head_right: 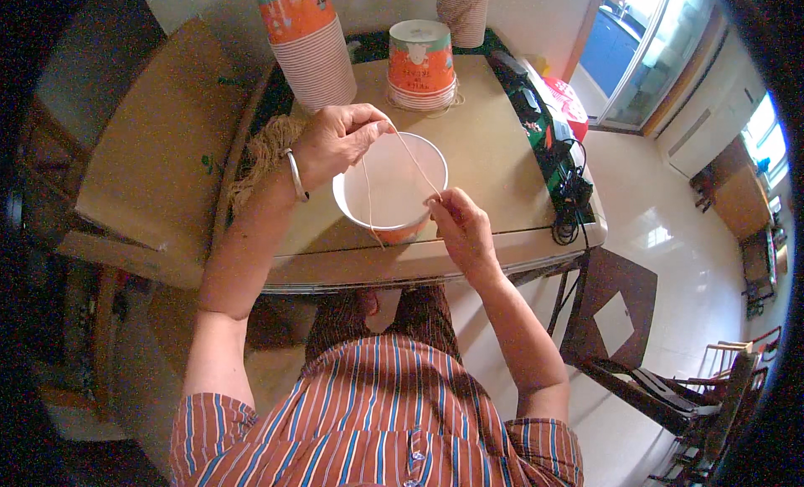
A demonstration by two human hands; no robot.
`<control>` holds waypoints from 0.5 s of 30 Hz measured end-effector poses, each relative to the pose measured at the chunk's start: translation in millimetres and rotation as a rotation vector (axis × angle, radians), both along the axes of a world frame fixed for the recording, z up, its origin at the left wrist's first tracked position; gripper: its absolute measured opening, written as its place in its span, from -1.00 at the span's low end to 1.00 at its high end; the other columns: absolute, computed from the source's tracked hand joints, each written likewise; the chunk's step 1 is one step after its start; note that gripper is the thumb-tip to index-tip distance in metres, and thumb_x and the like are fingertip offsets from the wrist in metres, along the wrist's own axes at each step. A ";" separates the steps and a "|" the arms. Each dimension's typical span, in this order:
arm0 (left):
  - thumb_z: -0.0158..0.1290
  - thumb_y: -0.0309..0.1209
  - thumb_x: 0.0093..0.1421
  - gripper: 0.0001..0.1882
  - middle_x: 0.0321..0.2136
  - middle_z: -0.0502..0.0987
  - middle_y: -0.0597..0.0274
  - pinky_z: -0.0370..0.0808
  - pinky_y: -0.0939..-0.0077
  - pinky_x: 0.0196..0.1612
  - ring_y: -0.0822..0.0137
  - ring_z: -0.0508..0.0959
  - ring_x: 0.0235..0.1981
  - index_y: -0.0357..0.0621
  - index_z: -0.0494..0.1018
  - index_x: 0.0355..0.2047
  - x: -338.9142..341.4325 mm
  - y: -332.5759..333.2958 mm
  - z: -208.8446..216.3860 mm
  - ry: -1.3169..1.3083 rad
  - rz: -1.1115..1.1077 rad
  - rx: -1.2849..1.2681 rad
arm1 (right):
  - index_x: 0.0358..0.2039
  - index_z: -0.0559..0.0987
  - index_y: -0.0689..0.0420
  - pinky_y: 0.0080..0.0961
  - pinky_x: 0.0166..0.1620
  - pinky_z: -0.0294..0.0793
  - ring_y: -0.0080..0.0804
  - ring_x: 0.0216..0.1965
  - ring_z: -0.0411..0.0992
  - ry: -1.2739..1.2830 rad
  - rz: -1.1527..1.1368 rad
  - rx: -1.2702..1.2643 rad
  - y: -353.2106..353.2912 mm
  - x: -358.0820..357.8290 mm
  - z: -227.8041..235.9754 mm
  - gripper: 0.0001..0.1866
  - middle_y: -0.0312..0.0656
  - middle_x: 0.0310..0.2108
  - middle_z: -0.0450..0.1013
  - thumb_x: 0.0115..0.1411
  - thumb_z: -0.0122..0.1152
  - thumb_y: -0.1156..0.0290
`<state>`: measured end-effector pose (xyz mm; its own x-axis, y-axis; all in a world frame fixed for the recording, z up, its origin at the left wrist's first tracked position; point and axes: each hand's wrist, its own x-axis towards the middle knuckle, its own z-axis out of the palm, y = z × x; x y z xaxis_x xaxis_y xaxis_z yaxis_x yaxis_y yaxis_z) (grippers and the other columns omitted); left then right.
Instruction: Attaching a string handle to paper cups and stacking them for packaging.
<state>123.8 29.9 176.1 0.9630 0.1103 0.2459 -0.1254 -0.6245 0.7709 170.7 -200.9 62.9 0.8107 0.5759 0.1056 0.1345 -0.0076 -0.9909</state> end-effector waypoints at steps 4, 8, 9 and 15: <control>0.07 -0.37 0.28 -0.80 -0.41 0.65 0.15 0.52 0.44 -0.27 0.38 0.60 -0.41 -0.18 0.61 -0.20 -3.2 2.3 1.5 -0.024 -0.001 0.010 | -0.15 0.60 0.22 -0.72 -0.38 0.38 -0.70 -0.46 0.34 -0.219 -0.047 0.014 0.2 -6.0 4.4 -0.84 -0.36 -0.43 0.40 0.36 0.08 0.49; 0.08 -0.37 0.27 -0.80 -0.39 0.66 0.13 0.53 0.45 -0.27 0.36 0.62 -0.39 -0.18 0.61 -0.20 -9.6 -1.4 9.4 -0.048 0.007 0.009 | -0.06 0.60 0.22 -0.72 -0.37 0.38 -0.69 -0.46 0.33 -0.204 -0.033 0.048 0.6 -3.1 -0.3 -0.78 -0.34 -0.41 0.39 0.39 0.02 0.50; 0.08 -0.37 0.26 -0.80 -0.38 0.66 0.12 0.54 0.44 -0.26 0.34 0.63 -0.38 -0.17 0.61 -0.20 -10.6 -2.2 11.5 -0.048 0.001 0.013 | -0.04 0.59 0.21 -0.73 -0.37 0.37 -0.69 -0.46 0.32 -0.183 -0.020 0.059 1.1 -2.6 -0.8 -0.77 -0.34 -0.42 0.39 0.40 0.01 0.49; 0.09 -0.37 0.26 -0.81 -0.37 0.66 0.10 0.56 0.44 -0.23 0.31 0.66 -0.36 -0.15 0.62 -0.21 -18.3 -15.7 30.5 -0.140 -0.081 0.039 | 0.00 0.58 0.19 -0.73 -0.39 0.35 -0.68 -0.49 0.30 -0.042 -0.022 0.172 4.2 -0.4 -9.7 -0.74 -0.35 -0.47 0.38 0.42 -0.03 0.48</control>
